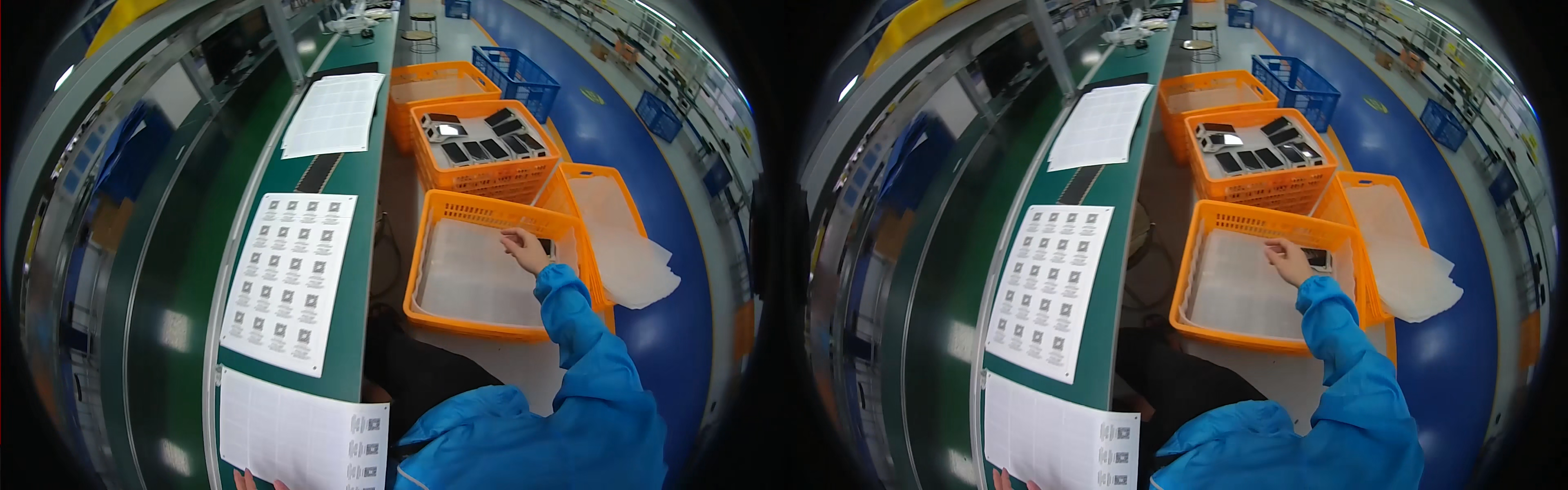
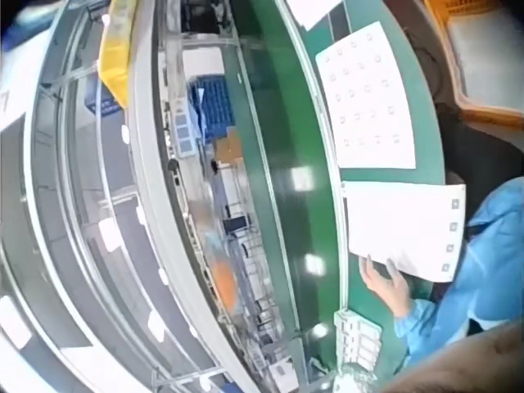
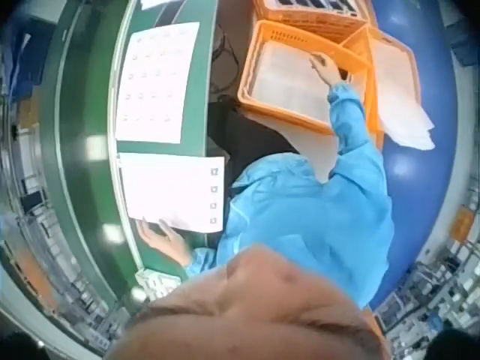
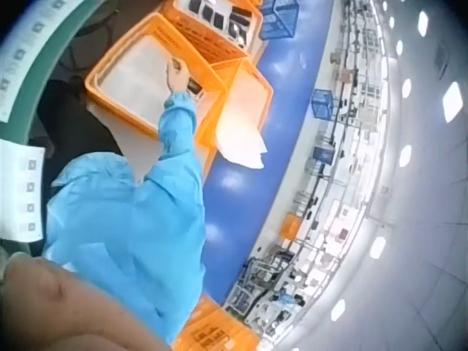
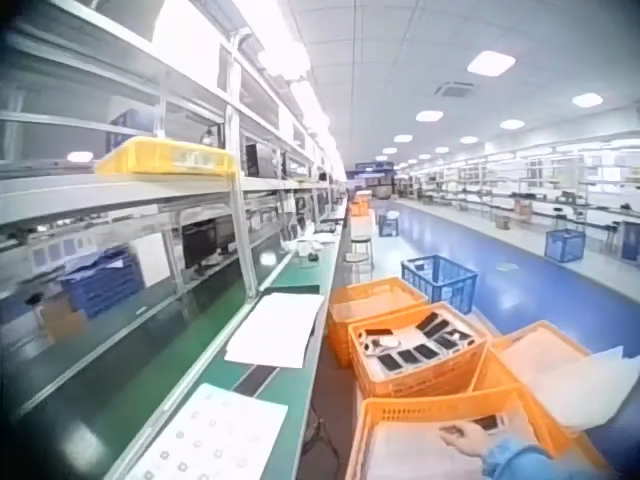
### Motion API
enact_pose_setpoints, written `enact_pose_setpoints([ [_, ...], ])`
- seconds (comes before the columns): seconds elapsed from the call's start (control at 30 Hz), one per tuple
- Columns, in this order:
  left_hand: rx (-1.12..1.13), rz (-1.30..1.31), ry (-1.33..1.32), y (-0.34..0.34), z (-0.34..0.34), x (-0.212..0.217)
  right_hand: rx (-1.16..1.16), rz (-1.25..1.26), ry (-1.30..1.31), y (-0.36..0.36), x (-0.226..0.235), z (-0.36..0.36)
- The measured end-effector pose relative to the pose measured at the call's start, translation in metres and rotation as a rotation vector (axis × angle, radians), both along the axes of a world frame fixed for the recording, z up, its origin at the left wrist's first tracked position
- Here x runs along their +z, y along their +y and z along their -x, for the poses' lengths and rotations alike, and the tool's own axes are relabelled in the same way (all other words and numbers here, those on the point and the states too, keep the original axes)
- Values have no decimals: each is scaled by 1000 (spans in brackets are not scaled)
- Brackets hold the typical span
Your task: The person applies identification stickers to the back of small electronic devices by hand, taking them from a sticker sheet and affixing them to the devices.
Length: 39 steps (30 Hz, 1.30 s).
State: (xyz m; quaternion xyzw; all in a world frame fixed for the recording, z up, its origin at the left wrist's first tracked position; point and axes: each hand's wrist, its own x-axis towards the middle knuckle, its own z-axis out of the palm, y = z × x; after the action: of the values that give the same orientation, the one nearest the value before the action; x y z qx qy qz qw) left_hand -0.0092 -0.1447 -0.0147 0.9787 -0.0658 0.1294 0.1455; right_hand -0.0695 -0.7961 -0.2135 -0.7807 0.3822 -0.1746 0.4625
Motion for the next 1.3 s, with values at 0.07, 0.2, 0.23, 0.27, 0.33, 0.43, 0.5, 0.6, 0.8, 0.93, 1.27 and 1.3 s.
enact_pose_setpoints([
  [0.07, -131, -57, 39, -33, -22, -8, -268, -24, 196, -74, -84, 97],
  [0.2, -106, -98, 54, -42, -43, -40, -337, -280, 521, -70, -176, 154],
  [0.23, -128, -77, 39, -39, -48, -55, -344, -308, 663, -74, -197, 187],
  [0.27, -136, -55, 16, -35, -53, -67, -336, -336, 797, -76, -210, 205],
  [0.33, -139, -114, 17, -26, -47, -65, -452, -587, 623, -52, -249, 174],
  [0.43, -63, 61, 105, -29, -42, -66, -715, -911, 169, -59, -288, 161],
  [0.5, -103, -3, 128, -32, -47, -66, -839, -1006, -114, -83, -311, 161],
  [0.6, -97, -36, 84, -46, -55, -67, -1115, -1111, -632, -129, -341, 142],
  [0.8, 33, -154, -12, -85, -45, -45, -1159, -1165, -876, -173, -399, 73],
  [0.93, -46, 1, 2, -53, -65, -72, -1252, -987, -716, -228, -398, 105],
  [1.27, -39, -208, 89, -68, -57, -50, -1393, -595, -531, -208, -402, 91],
  [1.3, -71, -209, 128, -64, -61, -55, -1406, -475, -465, -203, -398, 111],
])
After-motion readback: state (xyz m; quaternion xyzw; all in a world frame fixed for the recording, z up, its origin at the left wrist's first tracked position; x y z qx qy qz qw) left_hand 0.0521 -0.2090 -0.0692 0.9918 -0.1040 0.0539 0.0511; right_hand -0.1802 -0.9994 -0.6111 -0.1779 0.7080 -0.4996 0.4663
